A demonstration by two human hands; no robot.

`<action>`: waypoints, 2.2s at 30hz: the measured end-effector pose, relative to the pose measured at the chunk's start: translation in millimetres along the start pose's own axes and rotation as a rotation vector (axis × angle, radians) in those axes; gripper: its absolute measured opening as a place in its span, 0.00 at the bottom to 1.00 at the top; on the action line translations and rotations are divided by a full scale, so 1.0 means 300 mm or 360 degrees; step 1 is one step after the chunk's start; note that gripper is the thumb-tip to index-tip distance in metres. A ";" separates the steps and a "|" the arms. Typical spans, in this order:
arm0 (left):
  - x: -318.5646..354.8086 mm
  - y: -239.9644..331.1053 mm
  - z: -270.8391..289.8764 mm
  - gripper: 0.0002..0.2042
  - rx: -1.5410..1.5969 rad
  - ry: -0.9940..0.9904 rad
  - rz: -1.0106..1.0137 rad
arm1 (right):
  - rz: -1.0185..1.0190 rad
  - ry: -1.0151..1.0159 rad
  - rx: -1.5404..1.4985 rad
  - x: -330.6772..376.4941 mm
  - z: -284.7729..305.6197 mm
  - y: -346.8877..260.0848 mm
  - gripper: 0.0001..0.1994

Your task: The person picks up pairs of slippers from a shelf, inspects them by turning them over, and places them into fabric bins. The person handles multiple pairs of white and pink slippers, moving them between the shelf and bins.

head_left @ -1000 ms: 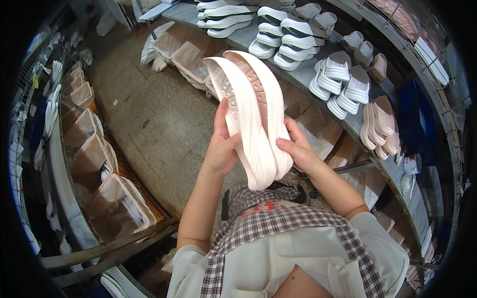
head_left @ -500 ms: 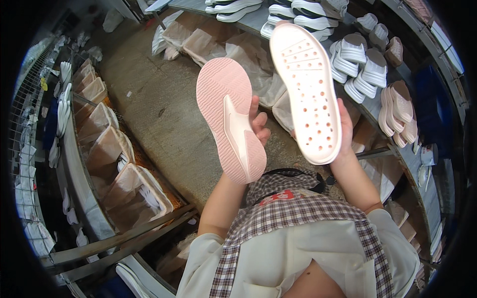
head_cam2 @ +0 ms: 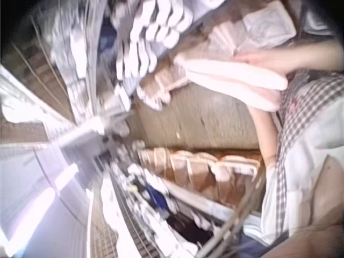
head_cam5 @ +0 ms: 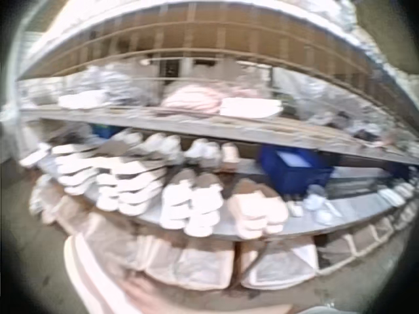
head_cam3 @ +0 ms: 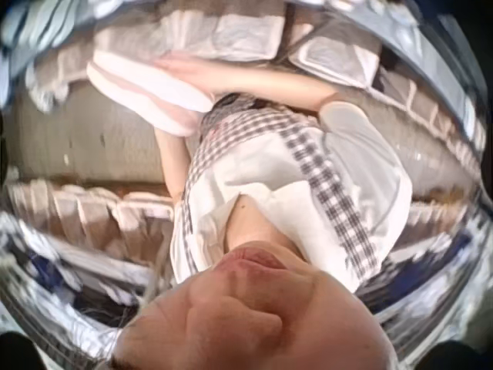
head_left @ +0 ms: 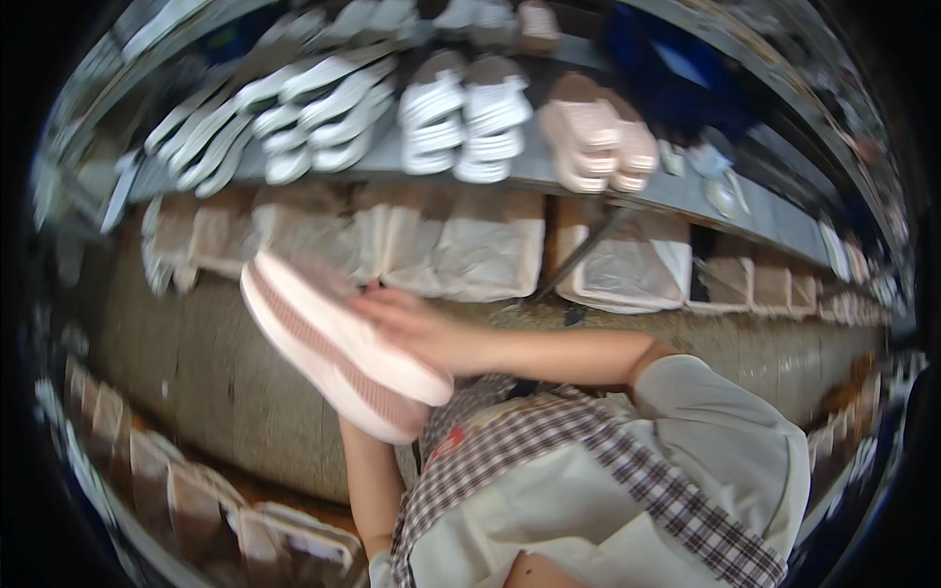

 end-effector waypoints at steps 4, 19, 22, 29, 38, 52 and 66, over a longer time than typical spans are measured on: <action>0.085 -0.062 -0.090 0.29 -0.0024 -0.0219 0.0229 | -0.0133 -0.0078 0.0013 0.048 0.026 0.001 0.29; -0.083 -0.123 -0.552 0.41 -0.0892 -0.0746 0.0185 | 0.0167 0.1006 -0.1441 0.349 0.526 -0.058 0.43; -0.089 -0.139 -0.607 0.40 -0.1212 -0.1065 0.0087 | 0.0026 0.1123 -0.1910 0.539 0.698 -0.119 0.33; -0.132 -0.249 -0.456 0.20 -0.1118 -0.0751 0.0468 | -0.0118 0.1685 -0.1091 0.610 1.344 -0.233 0.24; -0.178 -0.332 -0.259 0.14 -0.1124 -0.0428 0.0615 | -0.1401 0.1525 -0.0693 0.458 1.595 -0.087 0.22; -0.266 -0.402 -0.208 0.11 -0.1089 -0.0381 0.0690 | -0.1437 0.1550 -0.0277 0.414 1.686 -0.064 0.34; -0.310 -0.419 -0.209 0.11 -0.1016 -0.0123 0.0662 | -0.0742 0.1524 0.0831 -0.232 1.839 -0.162 0.32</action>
Point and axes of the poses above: each hand's wrist, its own x-axis away from the middle knuckle, its own z-axis out of the back of the hand, y = z × x, the point moved 5 cm from there along -x, towards the middle knuckle, and after that the axes turned 14 degrees about -x, right-handed, at the moved point
